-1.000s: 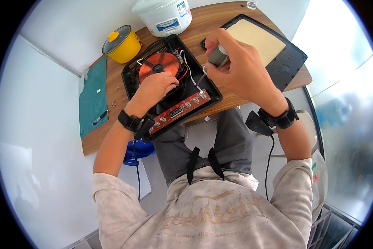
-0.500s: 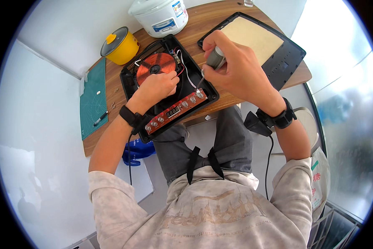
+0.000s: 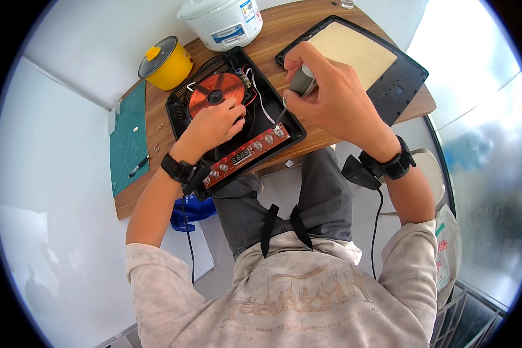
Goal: The person uses a screwdriver to tighten screws on the control panel of a disassembled induction cooktop. They work on multiple screws along the front panel and then move to the internal components near the copper coil.
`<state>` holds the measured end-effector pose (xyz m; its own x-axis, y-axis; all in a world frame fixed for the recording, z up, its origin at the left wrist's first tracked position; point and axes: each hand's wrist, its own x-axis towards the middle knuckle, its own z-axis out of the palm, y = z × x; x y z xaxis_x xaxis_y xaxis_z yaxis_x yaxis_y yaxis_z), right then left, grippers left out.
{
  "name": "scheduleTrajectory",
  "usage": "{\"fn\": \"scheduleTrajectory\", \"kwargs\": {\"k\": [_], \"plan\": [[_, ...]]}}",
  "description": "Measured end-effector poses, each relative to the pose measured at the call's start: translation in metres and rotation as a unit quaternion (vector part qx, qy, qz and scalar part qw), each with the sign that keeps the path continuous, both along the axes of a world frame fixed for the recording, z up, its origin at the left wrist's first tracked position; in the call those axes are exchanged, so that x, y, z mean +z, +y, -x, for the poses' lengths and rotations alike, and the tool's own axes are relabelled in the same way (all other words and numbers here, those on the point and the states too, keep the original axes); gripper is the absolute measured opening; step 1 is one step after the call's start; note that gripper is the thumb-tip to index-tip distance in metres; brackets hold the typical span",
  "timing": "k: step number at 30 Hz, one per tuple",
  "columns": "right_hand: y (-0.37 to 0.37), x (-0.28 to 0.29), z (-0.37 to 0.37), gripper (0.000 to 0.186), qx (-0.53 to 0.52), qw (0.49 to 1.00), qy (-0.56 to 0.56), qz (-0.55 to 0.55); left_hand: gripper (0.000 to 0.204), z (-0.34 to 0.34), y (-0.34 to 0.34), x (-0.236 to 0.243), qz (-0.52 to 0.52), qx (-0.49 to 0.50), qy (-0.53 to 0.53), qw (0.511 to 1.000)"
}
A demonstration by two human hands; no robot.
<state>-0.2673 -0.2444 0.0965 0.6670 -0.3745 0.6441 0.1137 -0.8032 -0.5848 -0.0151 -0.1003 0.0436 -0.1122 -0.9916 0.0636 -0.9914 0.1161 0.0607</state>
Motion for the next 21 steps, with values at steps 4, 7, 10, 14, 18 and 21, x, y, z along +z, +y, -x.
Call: {"fn": "scheduleTrajectory", "kwargs": {"k": [4, 7, 10, 14, 18, 21], "plan": [[0.001, -0.001, -0.002, 0.034, 0.0, 1.0, 0.003, 0.003, 0.016, 0.003, 0.004, 0.003, -0.001, 0.015, 0.059, 0.998], [0.002, -0.001, -0.003, 0.035, 0.001, 1.0, 0.004, 0.005, 0.015, -0.002, 0.002, -0.001, -0.004, 0.004, 0.063, 0.998], [0.002, 0.001, 0.0, 0.033, -0.01, 0.999, 0.052, -0.014, 0.017, -0.002, -0.001, -0.005, 0.01, -0.021, -0.019, 1.0], [0.001, -0.002, 0.001, 0.033, -0.01, 0.998, 0.06, -0.034, 0.016, 0.006, -0.003, -0.008, 0.054, -0.025, -0.091, 0.994], [0.001, -0.003, 0.002, 0.034, -0.009, 0.998, 0.063, -0.031, 0.018, 0.005, -0.003, -0.016, 0.083, -0.023, -0.141, 0.986], [0.002, -0.002, 0.001, 0.034, -0.007, 0.998, 0.057, -0.027, 0.018, 0.0, -0.005, -0.018, 0.094, -0.031, -0.127, 0.987]]}}
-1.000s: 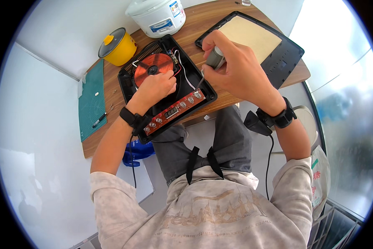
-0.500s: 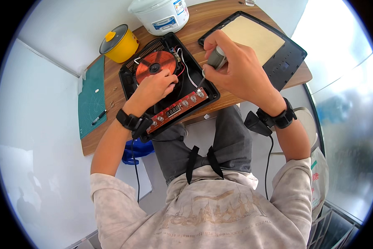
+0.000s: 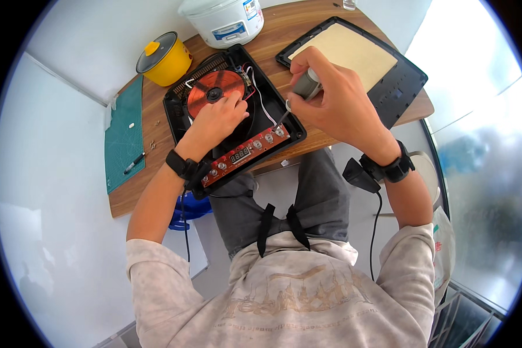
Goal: The person uses a screwdriver to tighten screws on the control panel of a disassembled induction cooktop. They work on multiple screws along the front panel and then move to the internal components near the copper coil.
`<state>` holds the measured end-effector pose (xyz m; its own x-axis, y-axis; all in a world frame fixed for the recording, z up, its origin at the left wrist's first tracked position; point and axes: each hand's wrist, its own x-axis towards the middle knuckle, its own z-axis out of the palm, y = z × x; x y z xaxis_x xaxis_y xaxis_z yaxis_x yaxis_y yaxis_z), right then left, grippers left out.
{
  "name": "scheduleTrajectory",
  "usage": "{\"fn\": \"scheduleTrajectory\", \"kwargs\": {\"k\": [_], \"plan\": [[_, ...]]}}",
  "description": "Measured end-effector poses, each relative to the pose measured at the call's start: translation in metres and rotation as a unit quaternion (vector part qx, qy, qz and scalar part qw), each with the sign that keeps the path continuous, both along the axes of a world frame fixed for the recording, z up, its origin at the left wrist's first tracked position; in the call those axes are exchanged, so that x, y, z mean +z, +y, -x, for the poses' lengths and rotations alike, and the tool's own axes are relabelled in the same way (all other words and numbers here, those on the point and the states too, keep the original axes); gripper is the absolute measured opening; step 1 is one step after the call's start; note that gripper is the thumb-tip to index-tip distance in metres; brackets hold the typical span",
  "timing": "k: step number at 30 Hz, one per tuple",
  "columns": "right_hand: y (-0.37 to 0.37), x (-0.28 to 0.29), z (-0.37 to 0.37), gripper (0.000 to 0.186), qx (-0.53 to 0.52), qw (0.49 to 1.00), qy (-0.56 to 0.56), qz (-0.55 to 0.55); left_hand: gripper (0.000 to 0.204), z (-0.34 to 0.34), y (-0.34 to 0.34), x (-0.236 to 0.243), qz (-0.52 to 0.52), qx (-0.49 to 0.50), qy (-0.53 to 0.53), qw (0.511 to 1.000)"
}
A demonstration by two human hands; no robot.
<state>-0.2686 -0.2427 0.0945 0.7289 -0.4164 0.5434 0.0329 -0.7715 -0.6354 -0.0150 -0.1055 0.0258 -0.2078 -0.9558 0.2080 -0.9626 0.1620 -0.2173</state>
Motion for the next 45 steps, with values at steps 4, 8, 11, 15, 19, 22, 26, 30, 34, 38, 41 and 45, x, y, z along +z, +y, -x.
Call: {"fn": "scheduleTrajectory", "kwargs": {"k": [4, 8, 11, 15, 19, 22, 26, 30, 34, 38, 41, 45], "plan": [[0.001, 0.002, 0.002, 0.035, -0.009, 1.0, 0.005, -0.001, 0.015, -0.004, 0.0, 0.004, -0.059, 0.04, 0.078, 0.994], [0.001, 0.001, -0.001, 0.034, -0.012, 1.0, 0.012, -0.005, 0.01, -0.007, 0.005, 0.017, -0.07, -0.004, 0.165, 0.984], [0.002, 0.001, -0.001, 0.034, -0.012, 1.0, 0.018, -0.011, 0.01, -0.007, 0.004, 0.019, -0.073, -0.01, 0.16, 0.984], [0.002, -0.002, -0.004, 0.033, 0.002, 1.0, -0.013, -0.007, 0.01, -0.006, 0.003, 0.023, -0.077, -0.019, 0.126, 0.989], [0.001, -0.005, -0.004, 0.033, 0.003, 0.999, -0.041, 0.009, 0.012, -0.006, 0.002, 0.018, -0.089, -0.017, 0.066, 0.994], [0.002, -0.004, -0.002, 0.032, 0.006, 0.999, -0.035, -0.005, 0.014, -0.004, 0.002, 0.019, -0.097, -0.008, 0.039, 0.994], [0.001, -0.004, -0.003, 0.032, 0.005, 0.999, -0.034, -0.002, 0.015, -0.006, 0.002, 0.015, -0.095, -0.021, 0.032, 0.995], [0.002, -0.003, -0.002, 0.032, 0.006, 1.0, -0.03, -0.005, 0.015, -0.009, 0.001, 0.012, -0.085, -0.039, 0.036, 0.995], [0.002, -0.005, -0.003, 0.032, 0.003, 0.999, -0.035, 0.001, 0.014, -0.01, 0.0, 0.015, -0.113, -0.019, 0.069, 0.991], [0.002, -0.003, -0.006, 0.033, -0.014, 0.999, -0.049, -0.006, 0.017, -0.016, 0.007, 0.026, -0.144, 0.02, 0.173, 0.974], [0.002, 0.005, -0.01, 0.033, -0.022, 0.999, -0.037, -0.028, 0.021, -0.011, 0.017, 0.036, -0.126, 0.044, 0.273, 0.953], [0.009, 0.009, -0.022, 0.037, -0.018, 0.998, -0.041, -0.043, 0.026, 0.011, 0.032, 0.062, -0.07, 0.071, 0.487, 0.868]]}}
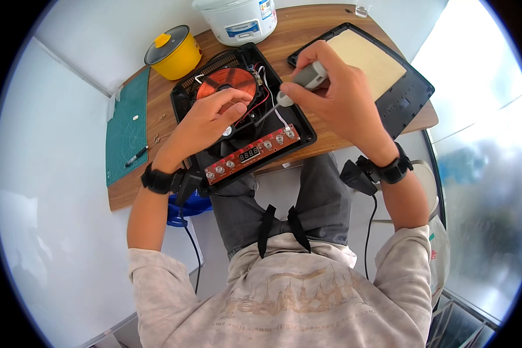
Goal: The person uses a screwdriver to tighten screws on the control panel of a disassembled induction cooktop. They work on multiple screws along the front panel and then move to the internal components near the copper coil.
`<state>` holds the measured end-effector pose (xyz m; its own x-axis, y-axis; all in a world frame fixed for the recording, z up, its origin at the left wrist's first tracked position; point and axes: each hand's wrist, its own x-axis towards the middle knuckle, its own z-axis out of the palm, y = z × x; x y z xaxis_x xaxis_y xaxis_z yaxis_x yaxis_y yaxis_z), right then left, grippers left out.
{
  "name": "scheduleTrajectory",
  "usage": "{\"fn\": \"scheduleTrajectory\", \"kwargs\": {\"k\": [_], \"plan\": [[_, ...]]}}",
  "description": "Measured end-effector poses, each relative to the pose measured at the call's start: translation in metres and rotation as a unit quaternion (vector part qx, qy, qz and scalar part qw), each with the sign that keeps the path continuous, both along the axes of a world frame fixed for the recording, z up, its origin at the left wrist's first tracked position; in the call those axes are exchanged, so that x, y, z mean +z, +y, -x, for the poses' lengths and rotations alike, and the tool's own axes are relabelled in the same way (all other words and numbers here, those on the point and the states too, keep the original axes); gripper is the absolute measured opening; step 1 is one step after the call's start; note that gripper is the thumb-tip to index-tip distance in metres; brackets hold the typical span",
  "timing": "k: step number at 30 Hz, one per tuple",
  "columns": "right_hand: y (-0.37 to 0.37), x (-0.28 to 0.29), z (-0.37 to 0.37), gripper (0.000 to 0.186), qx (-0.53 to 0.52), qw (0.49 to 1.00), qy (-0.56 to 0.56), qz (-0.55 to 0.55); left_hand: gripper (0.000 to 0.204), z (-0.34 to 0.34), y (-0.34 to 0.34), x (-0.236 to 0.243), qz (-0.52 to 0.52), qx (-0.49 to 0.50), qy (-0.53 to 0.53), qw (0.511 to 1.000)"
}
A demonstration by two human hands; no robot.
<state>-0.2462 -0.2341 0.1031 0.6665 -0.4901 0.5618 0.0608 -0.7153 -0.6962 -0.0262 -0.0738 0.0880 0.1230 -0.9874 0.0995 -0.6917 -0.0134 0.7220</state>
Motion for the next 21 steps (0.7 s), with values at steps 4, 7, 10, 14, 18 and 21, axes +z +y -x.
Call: {"fn": "scheduleTrajectory", "kwargs": {"k": [4, 7, 10, 14, 18, 21], "plan": [[0.012, -0.004, -0.031, 0.04, 0.047, 0.996, -0.023, -0.077, 0.025, 0.022, 0.022, 0.002, 0.046, 0.011, -0.01, 0.999], [0.024, -0.012, -0.055, 0.04, 0.111, 0.984, -0.034, -0.136, 0.02, 0.011, 0.036, -0.005, -0.073, 0.086, 0.035, 0.993], [0.02, -0.03, -0.07, 0.038, 0.127, 0.981, -0.015, -0.144, 0.02, -0.011, 0.057, -0.028, 0.017, 0.147, -0.147, 0.978], [0.004, -0.041, -0.072, 0.03, 0.07, 0.985, 0.156, -0.014, 0.021, -0.036, 0.073, -0.054, -0.013, 0.233, -0.299, 0.925], [0.013, -0.063, -0.084, 0.025, 0.07, 0.946, 0.283, 0.143, 0.02, -0.053, 0.073, -0.078, 0.04, 0.255, -0.36, 0.896], [0.005, -0.079, -0.092, 0.027, 0.061, 0.933, 0.281, 0.216, 0.021, -0.059, 0.058, -0.092, 0.073, 0.266, -0.323, 0.905]]}}
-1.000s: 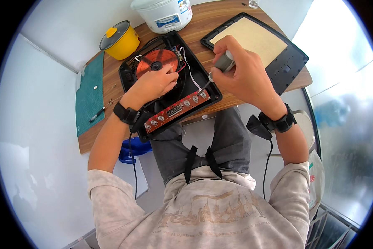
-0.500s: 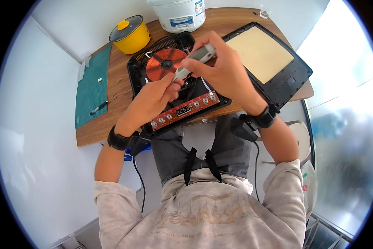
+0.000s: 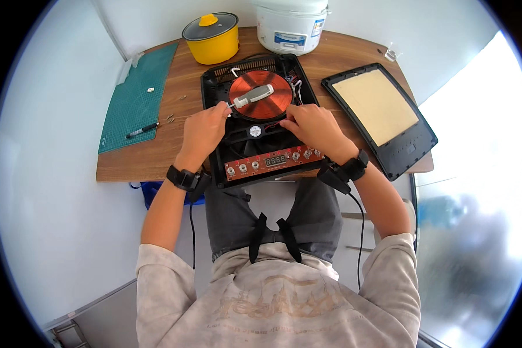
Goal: The person uses a screwdriver to tighten screws on the control panel of a disassembled induction cooktop. They work on multiple screws along the front panel and then move to the internal components near the copper coil.
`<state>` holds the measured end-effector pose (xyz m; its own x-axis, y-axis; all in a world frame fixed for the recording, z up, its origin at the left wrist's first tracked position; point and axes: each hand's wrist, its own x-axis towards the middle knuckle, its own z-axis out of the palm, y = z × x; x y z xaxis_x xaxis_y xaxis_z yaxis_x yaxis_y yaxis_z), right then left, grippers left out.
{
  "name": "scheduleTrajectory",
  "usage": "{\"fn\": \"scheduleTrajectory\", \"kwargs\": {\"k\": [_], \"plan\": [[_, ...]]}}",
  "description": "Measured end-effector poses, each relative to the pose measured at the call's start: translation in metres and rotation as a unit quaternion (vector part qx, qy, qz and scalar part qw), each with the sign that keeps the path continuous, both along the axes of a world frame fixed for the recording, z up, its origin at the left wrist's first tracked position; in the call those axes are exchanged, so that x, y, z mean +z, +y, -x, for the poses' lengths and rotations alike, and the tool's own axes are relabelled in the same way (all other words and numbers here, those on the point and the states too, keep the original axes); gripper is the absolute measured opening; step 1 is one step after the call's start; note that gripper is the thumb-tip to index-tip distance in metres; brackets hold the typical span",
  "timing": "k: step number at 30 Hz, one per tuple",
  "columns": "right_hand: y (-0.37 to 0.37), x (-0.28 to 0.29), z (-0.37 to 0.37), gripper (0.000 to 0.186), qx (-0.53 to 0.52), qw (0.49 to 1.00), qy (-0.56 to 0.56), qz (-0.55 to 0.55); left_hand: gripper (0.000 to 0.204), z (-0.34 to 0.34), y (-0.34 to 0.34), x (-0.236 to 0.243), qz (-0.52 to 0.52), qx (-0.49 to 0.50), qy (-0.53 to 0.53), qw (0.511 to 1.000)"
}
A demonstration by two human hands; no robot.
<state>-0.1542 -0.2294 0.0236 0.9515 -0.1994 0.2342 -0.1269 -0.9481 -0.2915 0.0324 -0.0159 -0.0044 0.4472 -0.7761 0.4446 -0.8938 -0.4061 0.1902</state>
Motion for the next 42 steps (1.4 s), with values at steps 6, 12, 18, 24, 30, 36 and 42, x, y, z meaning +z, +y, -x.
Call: {"fn": "scheduleTrajectory", "kwargs": {"k": [6, 12, 18, 24, 30, 36, 42], "plan": [[0.003, 0.0, -0.015, 0.024, 0.036, 0.995, 0.082, 0.037, 0.023, -0.004, 0.005, -0.014, 0.02, 0.009, 0.03, 0.999], [-0.006, -0.011, -0.023, 0.021, 0.055, 0.997, 0.061, 0.009, 0.024, -0.005, 0.004, -0.022, 0.051, 0.007, 0.06, 0.997], [-0.003, -0.001, -0.027, 0.018, 0.013, 0.992, 0.105, -0.07, 0.023, -0.004, 0.002, -0.023, 0.045, 0.005, 0.081, 0.996], [-0.002, -0.001, -0.026, 0.015, 0.004, 0.991, 0.093, -0.099, 0.02, -0.005, 0.004, -0.025, 0.061, -0.003, 0.075, 0.995], [-0.005, -0.003, -0.021, 0.013, 0.044, 0.989, 0.064, -0.122, 0.019, -0.004, 0.003, -0.021, 0.042, 0.002, 0.098, 0.994], [0.0, 0.007, -0.018, 0.015, 0.05, 0.993, 0.067, -0.083, 0.019, -0.004, 0.005, -0.022, 0.047, 0.003, 0.093, 0.995], [0.002, 0.003, -0.013, 0.018, 0.045, 0.997, 0.055, 0.015, 0.019, -0.004, 0.003, -0.022, 0.05, -0.002, 0.108, 0.993]]}}
